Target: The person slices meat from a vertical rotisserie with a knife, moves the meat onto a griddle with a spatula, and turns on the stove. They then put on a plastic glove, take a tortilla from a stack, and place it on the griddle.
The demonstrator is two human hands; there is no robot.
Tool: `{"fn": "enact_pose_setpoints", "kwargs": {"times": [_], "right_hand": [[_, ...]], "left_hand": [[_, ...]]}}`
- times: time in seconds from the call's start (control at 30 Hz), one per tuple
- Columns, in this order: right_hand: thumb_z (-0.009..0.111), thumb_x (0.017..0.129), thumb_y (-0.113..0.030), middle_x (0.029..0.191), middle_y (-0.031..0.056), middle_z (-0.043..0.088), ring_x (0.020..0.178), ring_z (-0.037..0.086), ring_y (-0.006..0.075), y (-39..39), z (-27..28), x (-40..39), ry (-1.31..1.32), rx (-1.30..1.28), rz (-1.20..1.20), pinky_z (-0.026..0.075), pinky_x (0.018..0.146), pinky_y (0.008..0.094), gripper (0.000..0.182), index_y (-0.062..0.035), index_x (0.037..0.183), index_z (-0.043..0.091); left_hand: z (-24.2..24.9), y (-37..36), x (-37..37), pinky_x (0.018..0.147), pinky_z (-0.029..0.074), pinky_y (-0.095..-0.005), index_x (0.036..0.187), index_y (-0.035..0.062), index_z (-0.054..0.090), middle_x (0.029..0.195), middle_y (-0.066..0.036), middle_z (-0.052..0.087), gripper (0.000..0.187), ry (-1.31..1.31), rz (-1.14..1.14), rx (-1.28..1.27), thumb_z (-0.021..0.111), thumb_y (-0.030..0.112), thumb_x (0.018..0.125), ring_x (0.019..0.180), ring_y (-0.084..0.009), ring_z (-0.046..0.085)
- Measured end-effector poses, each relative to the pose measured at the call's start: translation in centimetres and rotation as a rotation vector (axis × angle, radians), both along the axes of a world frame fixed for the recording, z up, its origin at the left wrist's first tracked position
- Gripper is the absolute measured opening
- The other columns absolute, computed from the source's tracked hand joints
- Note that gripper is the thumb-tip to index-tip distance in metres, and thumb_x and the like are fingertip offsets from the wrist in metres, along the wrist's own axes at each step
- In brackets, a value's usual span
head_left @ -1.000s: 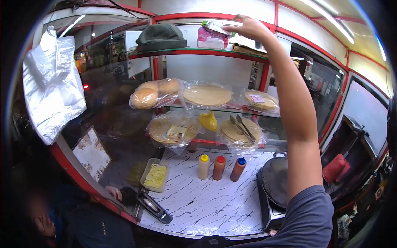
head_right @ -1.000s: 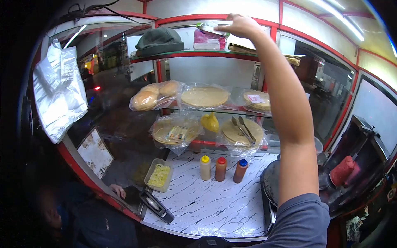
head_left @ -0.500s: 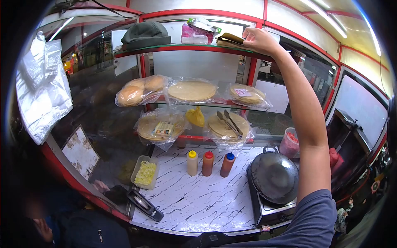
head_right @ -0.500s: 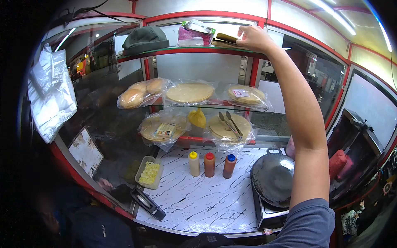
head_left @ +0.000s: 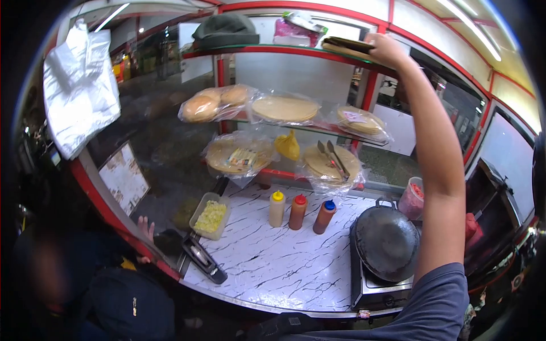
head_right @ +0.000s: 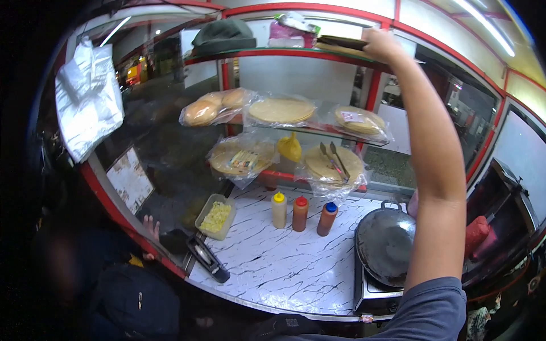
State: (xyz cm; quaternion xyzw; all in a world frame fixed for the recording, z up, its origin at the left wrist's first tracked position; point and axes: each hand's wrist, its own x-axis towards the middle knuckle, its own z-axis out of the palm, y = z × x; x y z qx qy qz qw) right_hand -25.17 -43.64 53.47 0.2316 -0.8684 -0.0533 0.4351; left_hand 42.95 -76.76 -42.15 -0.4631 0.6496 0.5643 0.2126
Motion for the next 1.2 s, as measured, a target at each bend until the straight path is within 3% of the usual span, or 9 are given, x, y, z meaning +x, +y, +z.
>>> {"fn": "enact_pose_setpoints", "kwargs": {"times": [0.33,0.47,0.53,0.6,0.73,0.87,0.93,1.0,1.2], "right_hand": [[0.048,0.081,-0.003,0.094,0.0256,0.065,0.089,0.063,0.0418,6.2,-0.1,3.0,0.303,0.152,0.07,0.05,0.079,0.0488,0.038,-0.0094,0.114,0.065],[0.051,0.082,-0.002,0.096,0.0242,0.065,0.092,0.064,0.0409,6.3,-7.1,15.6,0.449,-0.116,0.082,0.051,0.079,0.0462,0.042,-0.0146,0.12,0.063],[0.053,0.083,0.001,0.098,0.0228,0.067,0.093,0.065,0.039,6.5,-12.4,20.4,0.551,-0.115,0.232,0.052,0.079,0.0426,0.039,-0.0105,0.118,0.065],[0.057,0.083,0.002,0.1,0.0212,0.069,0.093,0.069,0.0348,5.9,-18.8,23.9,0.613,-0.099,0.295,0.053,0.08,0.039,0.032,-0.0018,0.112,0.067],[0.053,0.086,-0.001,0.104,0.0177,0.07,0.099,0.069,0.0319,2.5,-35.0,28.5,0.118,-0.251,0.379,0.056,0.083,0.0385,0.028,0.0016,0.109,0.068],[0.054,0.084,-0.004,0.121,0.0142,0.064,0.111,0.063,0.0315,0.1,-56.7,29.5,-0.383,-0.272,0.435,0.051,0.093,0.0406,0.036,-0.0088,0.118,0.066],[0.052,0.084,-0.007,0.124,0.0148,0.063,0.115,0.059,0.036,0.4,-64.1,30.9,-0.624,-0.175,0.394,0.046,0.099,0.044,0.043,-0.008,0.126,0.06],[0.058,0.085,-0.015,0.132,0.0157,0.057,0.124,0.052,0.0367,1.0,-66.8,31.9,-0.708,-0.064,0.34,0.043,0.103,0.0467,0.047,-0.011,0.132,0.055],[0.067,0.084,-0.044,0.143,0.023,0.042,0.132,0.039,0.0426,3.4,-59.6,31.6,-1.033,-0.278,0.234,0.032,0.109,0.0506,0.066,-0.0151,0.14,0.047]], "left_hand": [[1.5,1.1,2.5,0.075,0.051,-0.0295,0.089,0.0107,0.065,0.085,-0.006,0.069,0.023,-0.252,0.07,0.077,0.053,0.03,0.096,0.085,-0.0181,0.066],[3.1,0.0,-1.8,0.069,0.054,-0.0359,0.088,0.0056,0.071,0.083,-0.014,0.071,0.025,-0.048,-0.285,0.052,0.064,0.029,0.091,0.074,-0.0217,0.067],[8.8,0.6,-5.5,0.085,0.051,-0.0433,0.093,0.0024,0.071,0.095,-0.021,0.069,0.042,0.075,-0.968,-0.253,0.054,0.041,0.094,0.092,-0.0358,0.066],[15.0,1.9,-10.6,0.096,0.045,-0.047,0.097,0.0011,0.07,0.104,-0.026,0.065,0.053,0.094,-1.127,-0.339,0.045,0.047,0.095,0.105,-0.0436,0.059],[29.2,5.2,-20.1,0.066,0.05,-0.0313,0.086,0.0011,0.067,0.075,-0.009,0.068,0.037,0.617,-0.379,0.117,0.049,0.03,0.1,0.071,-0.0197,0.066],[34.6,7.3,-28.6,0.088,0.051,-0.0423,0.132,0.0012,0.044,0.125,-0.019,0.056,0.06,0.762,0.232,1.085,0.042,0.051,0.099,0.111,-0.0279,0.059],[31.5,7.6,-31.4,0.093,0.049,-0.0447,0.137,0.0019,0.039,0.13,-0.02,0.052,0.067,0.613,0.207,1.097,0.042,0.056,0.097,0.118,-0.0297,0.055],[27.9,9.4,-32.9,0.096,0.05,-0.042,0.134,-0.0007,0.039,0.124,-0.02,0.056,0.046,0.7,0.181,0.812,0.048,0.028,0.1,0.11,-0.0316,0.06],[27.2,10.3,-33.4,0.091,0.052,-0.0372,0.123,-0.0026,0.041,0.117,-0.02,0.057,0.034,0.761,0.172,0.376,0.049,0.001,0.091,0.106,-0.0277,0.062]]}}
